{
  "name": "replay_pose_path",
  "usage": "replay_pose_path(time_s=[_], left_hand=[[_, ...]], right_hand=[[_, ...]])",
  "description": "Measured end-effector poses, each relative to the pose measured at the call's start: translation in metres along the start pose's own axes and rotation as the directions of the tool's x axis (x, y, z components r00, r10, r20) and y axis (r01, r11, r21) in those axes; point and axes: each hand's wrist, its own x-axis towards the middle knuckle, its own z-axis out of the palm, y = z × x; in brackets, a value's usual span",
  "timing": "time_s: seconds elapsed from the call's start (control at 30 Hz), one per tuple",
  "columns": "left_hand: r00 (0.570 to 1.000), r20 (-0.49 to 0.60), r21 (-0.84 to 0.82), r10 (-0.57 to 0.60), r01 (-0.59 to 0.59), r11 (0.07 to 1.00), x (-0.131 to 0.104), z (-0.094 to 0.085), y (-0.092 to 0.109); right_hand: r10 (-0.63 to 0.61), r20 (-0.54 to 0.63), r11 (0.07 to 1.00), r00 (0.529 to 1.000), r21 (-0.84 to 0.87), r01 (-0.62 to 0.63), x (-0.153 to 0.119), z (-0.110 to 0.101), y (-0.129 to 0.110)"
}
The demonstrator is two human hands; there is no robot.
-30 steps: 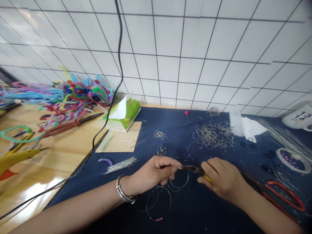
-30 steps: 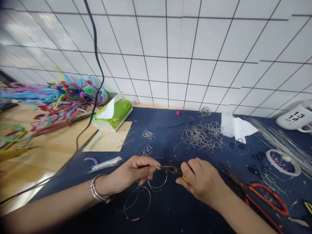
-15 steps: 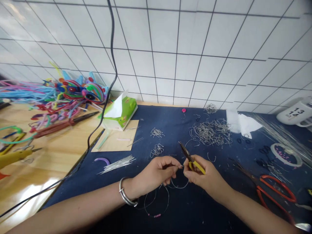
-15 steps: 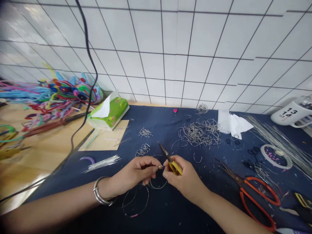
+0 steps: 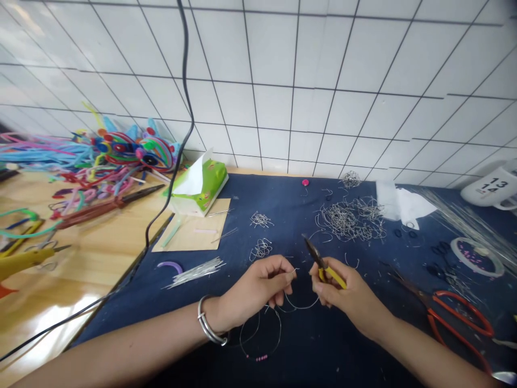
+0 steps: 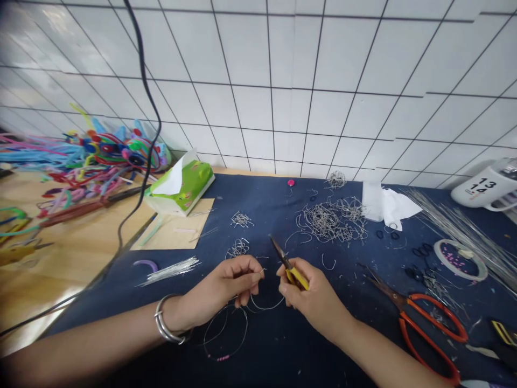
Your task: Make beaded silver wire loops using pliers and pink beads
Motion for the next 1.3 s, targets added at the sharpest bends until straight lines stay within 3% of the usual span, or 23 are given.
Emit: replay_pose_path(time_s=[0.07, 0.17, 0.23, 0.33, 0.4, 0.53, 0.6, 0.73, 0.87, 0.93, 1.1, 1.2, 1.3], left_hand=[[1.0, -0.018, -0.037, 0.021, -0.022, 0.999, 0.001, -0.001, 0.0], [0.997, -0.038, -0.087, 0.074, -0.077, 0.993, 0.003, -0.004, -0.001], [0.995, -0.037, -0.105, 0.098, -0.101, 0.989, 0.004, -0.006, -0.002], [0.991, -0.005, -0.128, 0.13, -0.13, 0.983, 0.004, -0.007, -0.002], [0.988, 0.028, -0.145, 0.15, -0.145, 0.979, 0.004, -0.006, -0.002], [0.987, 0.03, -0.142, 0.16, -0.154, 0.978, 0.003, -0.005, 0.0], [0.988, 0.007, -0.122, 0.155, -0.153, 0.981, 0.003, -0.005, 0.0], [0.99, -0.017, -0.03, 0.14, -0.141, 0.99, 0.003, -0.005, 0.001], [0.989, -0.011, 0.051, 0.148, -0.147, 0.988, 0.001, -0.005, 0.002], [0.987, -0.009, 0.057, 0.158, -0.157, 0.986, 0.0, -0.005, 0.002], [0.979, -0.027, 0.025, 0.202, -0.201, 0.979, 0.0, -0.004, 0.003], [0.977, -0.021, 0.014, 0.21, -0.21, 0.978, -0.002, -0.003, 0.003], [0.976, -0.006, -0.006, 0.217, -0.217, 0.976, -0.004, -0.002, 0.003]], right_hand=[[0.0, 0.045, 0.992, 0.999, -0.127, 0.006, -0.003, -0.002, -0.001], [-0.128, 0.076, 0.936, 0.989, -0.319, 0.146, -0.006, -0.009, 0.0], [-0.214, -0.018, 0.922, 0.977, -0.334, 0.196, -0.006, -0.016, 0.002], [-0.244, -0.266, 0.922, 0.933, -0.362, 0.138, -0.001, -0.027, 0.008], [-0.273, -0.286, 0.864, 0.918, -0.493, 0.103, 0.002, -0.031, 0.013], [-0.456, -0.024, 0.604, 0.89, -0.743, 0.289, 0.001, -0.023, 0.019], [-0.566, 0.115, 0.432, 0.817, -0.802, 0.412, -0.003, -0.017, 0.02], [-0.719, 0.31, 0.112, 0.622, -0.831, 0.544, -0.013, -0.014, 0.016], [-0.697, 0.487, -0.114, 0.525, -0.799, 0.59, -0.018, -0.016, 0.015], [-0.717, 0.449, -0.108, 0.534, -0.828, 0.55, -0.016, -0.018, 0.016], [-0.757, 0.176, 0.105, 0.629, -0.918, 0.383, -0.003, -0.022, 0.022], [-0.734, 0.144, 0.141, 0.664, -0.924, 0.357, 0.001, -0.022, 0.025], [-0.716, 0.174, 0.121, 0.676, -0.923, 0.365, 0.002, -0.021, 0.028]])
